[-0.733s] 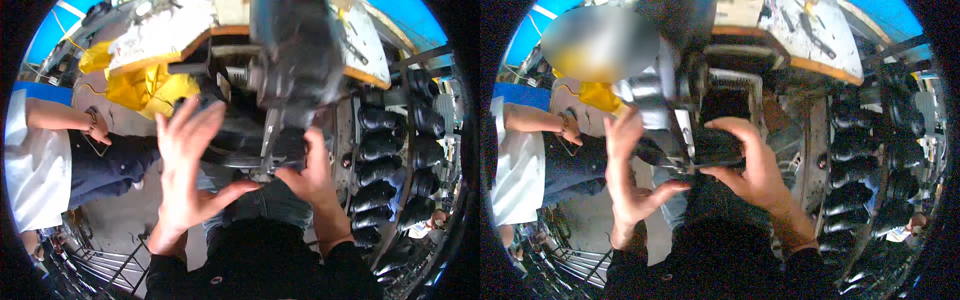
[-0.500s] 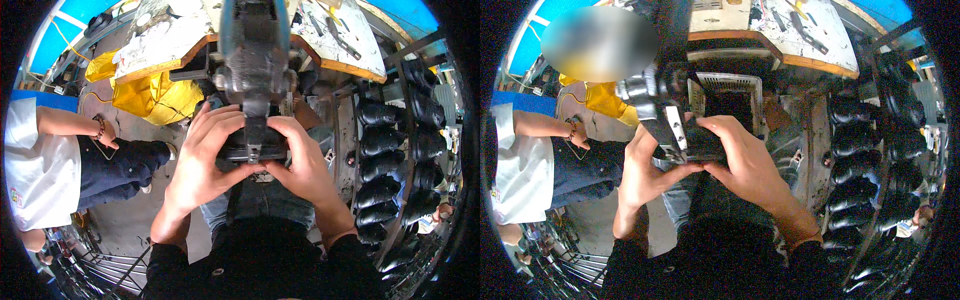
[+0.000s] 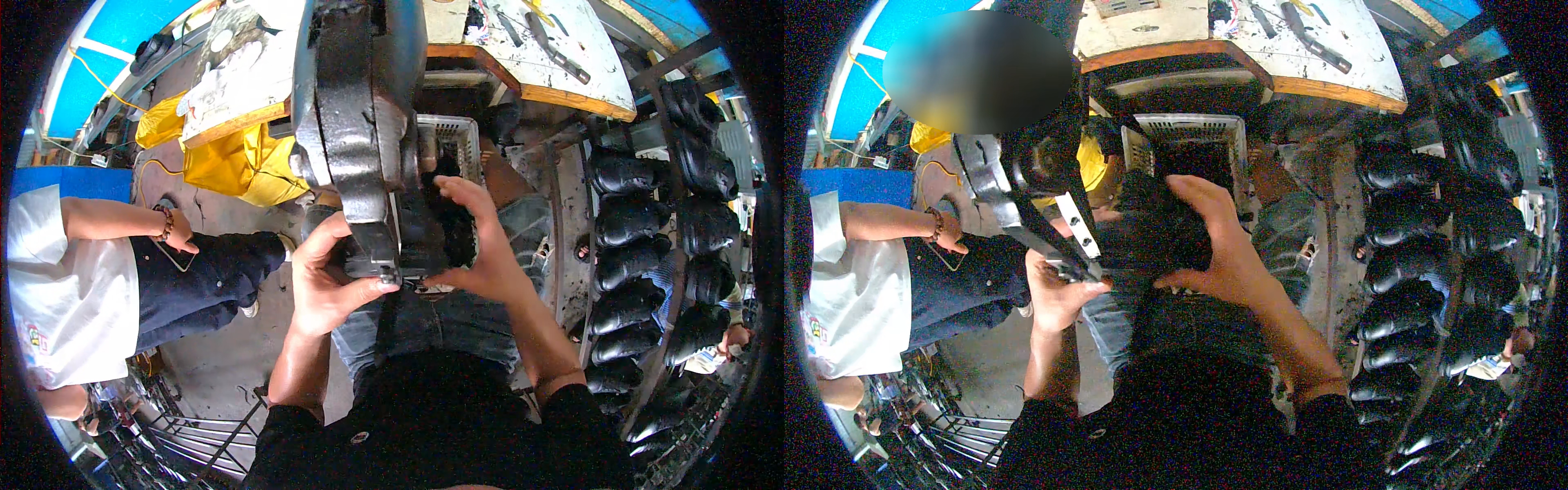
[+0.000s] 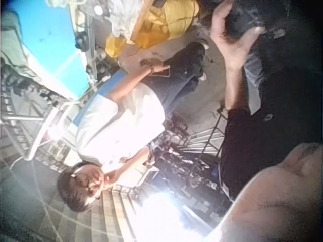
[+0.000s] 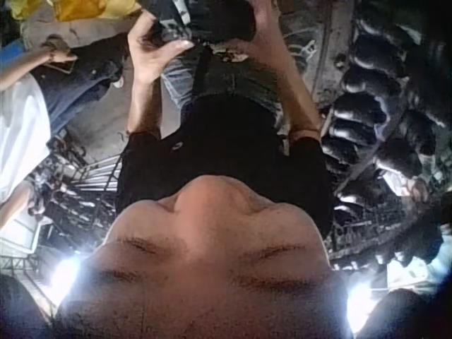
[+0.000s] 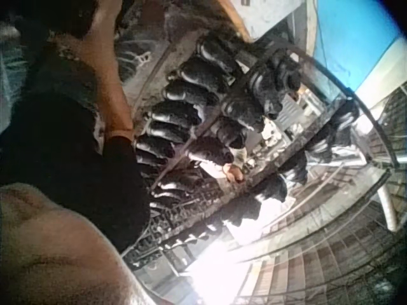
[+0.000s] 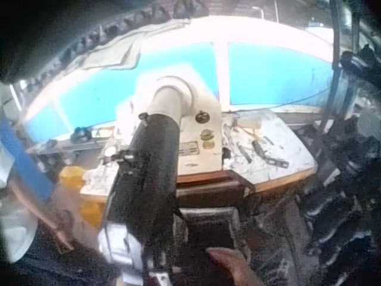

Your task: Use an industrial machine to stitch or attach soles to black leather shoes.

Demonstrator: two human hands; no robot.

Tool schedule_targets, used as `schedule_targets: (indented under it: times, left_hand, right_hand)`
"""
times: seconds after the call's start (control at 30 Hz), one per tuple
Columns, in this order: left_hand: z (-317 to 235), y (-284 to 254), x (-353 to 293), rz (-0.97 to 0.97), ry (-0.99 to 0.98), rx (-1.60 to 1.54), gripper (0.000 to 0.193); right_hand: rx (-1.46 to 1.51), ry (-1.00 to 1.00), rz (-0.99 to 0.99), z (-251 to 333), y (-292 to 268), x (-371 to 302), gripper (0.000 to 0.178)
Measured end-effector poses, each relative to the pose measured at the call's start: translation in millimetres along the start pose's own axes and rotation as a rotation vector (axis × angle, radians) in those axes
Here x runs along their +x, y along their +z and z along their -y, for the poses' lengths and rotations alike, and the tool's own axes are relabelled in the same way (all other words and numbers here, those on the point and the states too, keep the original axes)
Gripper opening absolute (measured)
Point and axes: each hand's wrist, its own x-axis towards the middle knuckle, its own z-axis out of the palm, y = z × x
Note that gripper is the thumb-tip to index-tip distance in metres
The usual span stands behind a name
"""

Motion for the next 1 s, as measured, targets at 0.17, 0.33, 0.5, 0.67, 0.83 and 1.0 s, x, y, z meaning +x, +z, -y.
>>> schedule_targets:
  times: [0.17, 0.33, 0.5, 0.67, 0.83, 1.0]
  left_hand:
    - [15.3, 8.6, -6.9, -0.037, -0.083, -0.087, 0.071]
    - [30.1, 12.8, -6.1, -0.036, -0.041, -0.189, 0.075]
    - [38.9, 19.5, -7.9, -0.050, -0.042, -0.296, 0.077]
    - [45.3, 19.7, -11.0, -0.050, -0.039, -0.357, 0.079]
    - [43.3, 20.4, -14.0, -0.110, -0.096, -0.404, 0.085]
    - [50.2, 22.9, -16.3, -0.194, -0.118, -0.596, 0.080]
  right_hand:
    - [0.503, 0.313, 0.015, -93.9, 41.0, -54.5, 0.127]
    - [0.725, 0.394, -0.018, -107.2, 21.8, -59.9, 0.130]
    - [0.319, 0.285, -0.001, -99.7, -42.5, -71.3, 0.126]
    - [0.170, 0.327, -0.079, -65.9, -93.4, -62.3, 0.121]
    - [-0.070, 0.314, -0.067, -17.2, -137.4, -40.9, 0.119]
    - [-0.222, 0.171, -0.174, 19.1, -158.1, -20.4, 0.117]
